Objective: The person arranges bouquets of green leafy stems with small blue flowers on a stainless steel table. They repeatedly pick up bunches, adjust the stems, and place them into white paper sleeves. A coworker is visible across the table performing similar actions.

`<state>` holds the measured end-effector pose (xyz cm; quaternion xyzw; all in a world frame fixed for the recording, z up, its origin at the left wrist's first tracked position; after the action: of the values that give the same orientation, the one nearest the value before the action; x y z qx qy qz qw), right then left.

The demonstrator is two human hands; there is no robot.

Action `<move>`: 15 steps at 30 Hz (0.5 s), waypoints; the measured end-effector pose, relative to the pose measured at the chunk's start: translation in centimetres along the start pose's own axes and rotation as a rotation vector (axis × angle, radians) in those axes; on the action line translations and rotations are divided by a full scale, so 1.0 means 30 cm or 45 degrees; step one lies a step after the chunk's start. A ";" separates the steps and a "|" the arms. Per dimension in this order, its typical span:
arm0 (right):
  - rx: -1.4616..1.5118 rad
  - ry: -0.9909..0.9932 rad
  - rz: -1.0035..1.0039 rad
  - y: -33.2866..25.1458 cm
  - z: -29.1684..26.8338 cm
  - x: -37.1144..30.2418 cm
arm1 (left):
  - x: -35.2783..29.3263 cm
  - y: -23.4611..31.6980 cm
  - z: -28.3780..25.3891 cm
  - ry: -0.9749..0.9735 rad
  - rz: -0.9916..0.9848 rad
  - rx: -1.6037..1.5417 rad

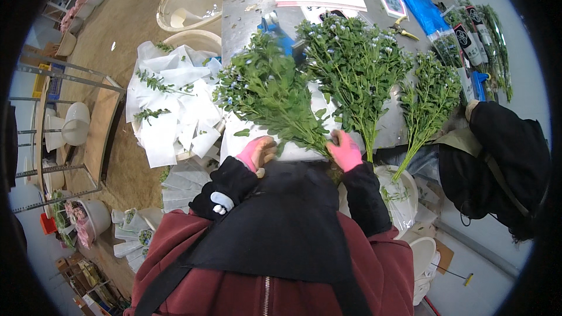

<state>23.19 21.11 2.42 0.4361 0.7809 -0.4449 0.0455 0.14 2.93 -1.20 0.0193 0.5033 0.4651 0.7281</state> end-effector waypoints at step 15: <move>-0.448 0.135 -0.368 -0.432 0.165 0.362 | 0.048 0.251 0.136 0.919 1.038 2.062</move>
<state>5.59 21.52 2.97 0.3277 0.9021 -0.2804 0.0154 -1.65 9.99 3.53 0.5427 0.8181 0.1724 0.0797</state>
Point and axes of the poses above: each hand's wrist, its own x-axis towards the middle knuckle, its own z-axis out of the palm, y = z × x, the point moved 2 cm from there along x, towards the middle knuckle, and after that the axes turned 11 degrees about -y, right-handed, at the moved point
